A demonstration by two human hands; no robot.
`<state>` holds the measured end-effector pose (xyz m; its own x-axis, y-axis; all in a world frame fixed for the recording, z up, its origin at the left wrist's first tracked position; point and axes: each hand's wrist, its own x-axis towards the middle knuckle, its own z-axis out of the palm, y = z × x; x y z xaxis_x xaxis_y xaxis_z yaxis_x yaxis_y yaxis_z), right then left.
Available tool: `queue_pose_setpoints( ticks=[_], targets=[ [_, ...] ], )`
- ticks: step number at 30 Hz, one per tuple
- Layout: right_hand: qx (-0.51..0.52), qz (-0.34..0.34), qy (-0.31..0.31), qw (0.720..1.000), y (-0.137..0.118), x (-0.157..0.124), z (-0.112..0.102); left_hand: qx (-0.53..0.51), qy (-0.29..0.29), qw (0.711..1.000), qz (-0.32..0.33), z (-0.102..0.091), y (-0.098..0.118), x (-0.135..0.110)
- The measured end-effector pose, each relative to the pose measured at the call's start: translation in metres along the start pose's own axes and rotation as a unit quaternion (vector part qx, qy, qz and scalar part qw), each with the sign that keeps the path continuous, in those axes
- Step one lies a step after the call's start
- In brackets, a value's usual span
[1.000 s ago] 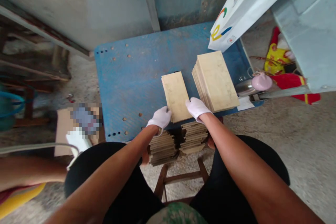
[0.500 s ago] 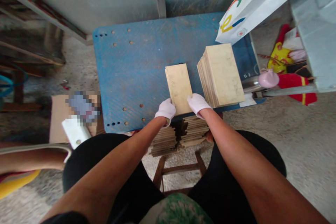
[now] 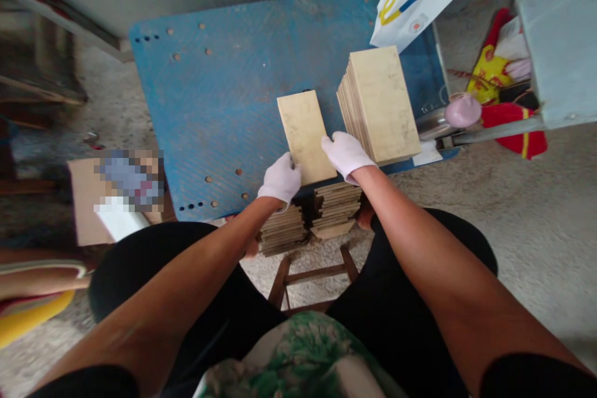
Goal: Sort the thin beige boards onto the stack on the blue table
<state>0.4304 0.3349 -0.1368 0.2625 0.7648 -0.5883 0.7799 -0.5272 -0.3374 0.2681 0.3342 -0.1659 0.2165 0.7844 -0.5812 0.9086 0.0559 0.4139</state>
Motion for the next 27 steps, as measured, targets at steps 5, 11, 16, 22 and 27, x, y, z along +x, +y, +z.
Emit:
queue_pose_setpoints(
  ticks=[5, 11, 16, 22, 27],
  targets=[
    [0.021, -0.064, 0.031, 0.997, 0.0, -0.024, -0.033, 0.114, 0.011, 0.992, 0.047, 0.007, 0.011, -0.034],
    [0.08, -0.071, 0.03, 0.994, 0.019, -0.048, -0.054, 0.233, -0.094, 0.959, 0.132, 0.05, 0.009, -0.099],
    [0.134, -0.096, 0.045, 0.985, 0.021, -0.055, -0.065, 0.328, -0.142, 0.913, 0.195, 0.082, 0.0, -0.14],
    [0.123, -0.11, 0.059, 0.985, 0.021, -0.059, -0.076, 0.388, -0.1, 0.894, 0.203, 0.097, 0.007, -0.141],
    [0.119, -0.12, 0.073, 0.983, 0.028, -0.063, -0.081, 0.403, -0.086, 0.882, 0.229, 0.106, 0.01, -0.135]
  ],
)
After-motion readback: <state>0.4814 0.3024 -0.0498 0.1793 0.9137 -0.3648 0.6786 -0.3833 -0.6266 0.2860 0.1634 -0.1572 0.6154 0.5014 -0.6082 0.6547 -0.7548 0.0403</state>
